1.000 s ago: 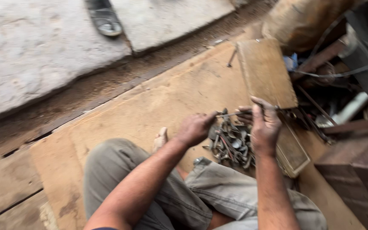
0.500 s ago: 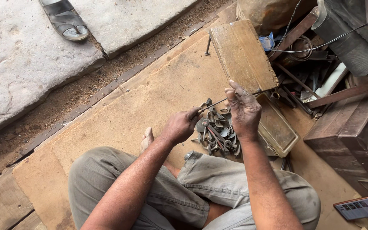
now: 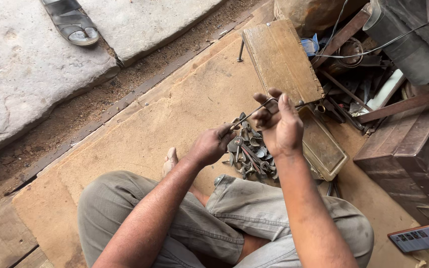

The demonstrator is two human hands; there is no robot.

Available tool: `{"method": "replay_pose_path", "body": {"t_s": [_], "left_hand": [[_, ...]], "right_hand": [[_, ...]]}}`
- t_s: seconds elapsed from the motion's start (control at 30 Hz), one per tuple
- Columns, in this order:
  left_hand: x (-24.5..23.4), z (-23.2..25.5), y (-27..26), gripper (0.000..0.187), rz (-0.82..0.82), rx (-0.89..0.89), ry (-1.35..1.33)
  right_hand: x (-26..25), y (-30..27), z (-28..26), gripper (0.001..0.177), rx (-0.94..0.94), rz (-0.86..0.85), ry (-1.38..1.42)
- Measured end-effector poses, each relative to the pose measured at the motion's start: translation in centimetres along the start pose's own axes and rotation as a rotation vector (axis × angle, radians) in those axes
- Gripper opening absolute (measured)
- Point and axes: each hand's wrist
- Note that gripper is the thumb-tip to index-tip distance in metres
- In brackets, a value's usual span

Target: The person picks through a pile of metal parts, selects small circular discs and fasteners, and uses an L-shaped hex key and a wrench to assemble or tighten them by hand.

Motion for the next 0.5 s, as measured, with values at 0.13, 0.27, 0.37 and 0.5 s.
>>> {"method": "replay_pose_path", "body": {"t_s": [0.13, 0.27, 0.37, 0.5], "left_hand": [[0.3, -0.4, 0.0, 0.035, 0.011, 0.073, -0.016], [0.6, -0.9, -0.1, 0.035, -0.039, 0.027, 0.011], [0.8, -1.4, 0.2, 0.034, -0.051, 0.008, 0.079], [0.8, -1.7, 0.4, 0.036, -0.055, -0.038, 0.06]], "right_hand": [[-0.9, 2.5, 0.7, 0.03, 0.091, 0.044, 0.107], [-0.1, 2.7, 0.9, 0.035, 0.076, 0.125, -0.003], [0.3, 2.0, 0.5, 0.038, 0.05, 0.113, -0.151], [0.0, 2.2, 0.7, 0.042, -0.004, -0.021, -0.353]]}}
Point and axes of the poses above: each hand's wrist, its own y-axis towards the middle knuckle, its own x-axis out of the palm, z = x × y, and after that the axes turned 15 degrees about x, right-handed
